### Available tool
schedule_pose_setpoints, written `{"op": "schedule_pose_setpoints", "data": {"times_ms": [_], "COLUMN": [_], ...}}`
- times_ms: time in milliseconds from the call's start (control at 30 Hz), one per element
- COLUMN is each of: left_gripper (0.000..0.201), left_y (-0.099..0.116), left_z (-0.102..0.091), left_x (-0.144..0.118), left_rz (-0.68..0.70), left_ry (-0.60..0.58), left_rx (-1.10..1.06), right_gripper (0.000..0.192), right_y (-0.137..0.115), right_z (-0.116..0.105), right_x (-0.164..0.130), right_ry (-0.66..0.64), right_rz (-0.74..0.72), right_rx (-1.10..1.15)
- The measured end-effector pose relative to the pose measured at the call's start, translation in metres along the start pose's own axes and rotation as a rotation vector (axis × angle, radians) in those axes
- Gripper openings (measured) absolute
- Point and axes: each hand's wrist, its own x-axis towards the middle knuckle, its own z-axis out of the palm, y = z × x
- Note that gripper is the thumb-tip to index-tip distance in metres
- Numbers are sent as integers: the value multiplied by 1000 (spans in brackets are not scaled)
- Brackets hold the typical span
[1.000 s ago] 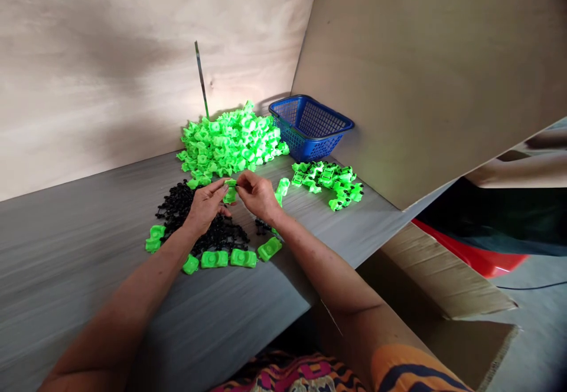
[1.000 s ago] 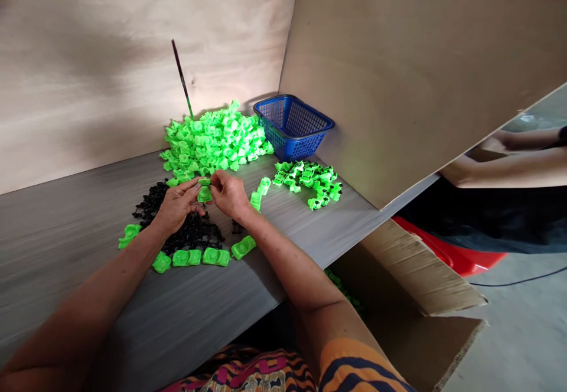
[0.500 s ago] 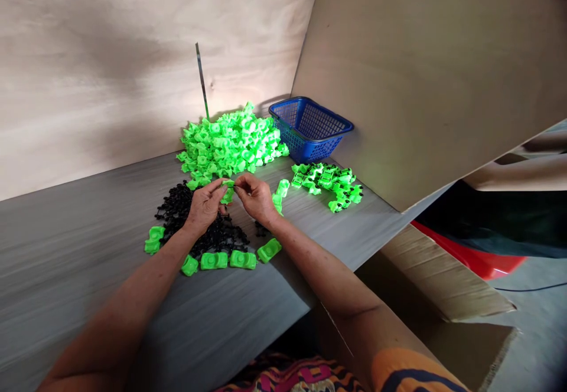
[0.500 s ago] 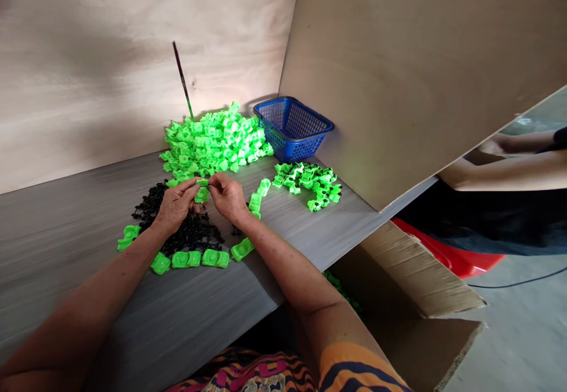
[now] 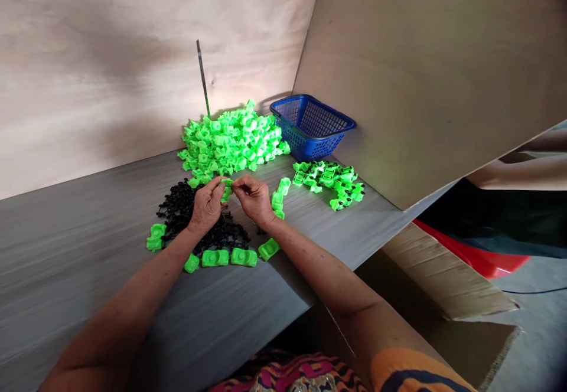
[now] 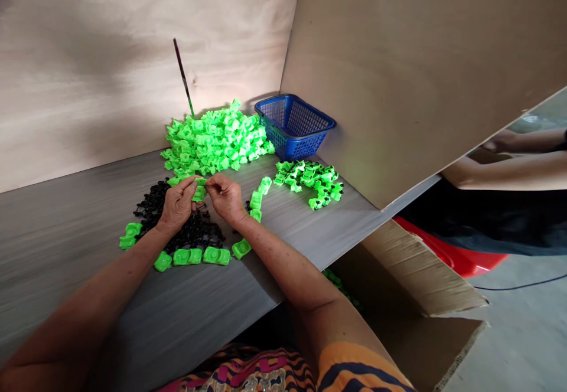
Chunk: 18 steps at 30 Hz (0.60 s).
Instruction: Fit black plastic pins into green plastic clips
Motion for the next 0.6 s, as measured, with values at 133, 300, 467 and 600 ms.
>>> {"op": "schedule_pose_setpoints", "data": {"times_ms": [133, 300, 467, 600], "left_gripper": [33, 32, 33, 35], "left_y": [0, -4, -7, -3], "left_z": [-2, -3, -6, -11], "left_x": [0, 3, 12, 18], "left_rz": [22, -4, -173, -310], "left_ry": [4, -22, -26, 51], "left_rx": [40, 16, -110, -249], "right_gripper": [20, 18, 10, 16], "right_y": [-1, 2, -15, -44], "right_z": [2, 3, -20, -36], "right_x": [-3, 0, 10, 7], "right_ry": [8, 5, -163, -638], "right_rz": [8, 4, 78, 123], "right_rx": [-31, -56, -271, -775]}}
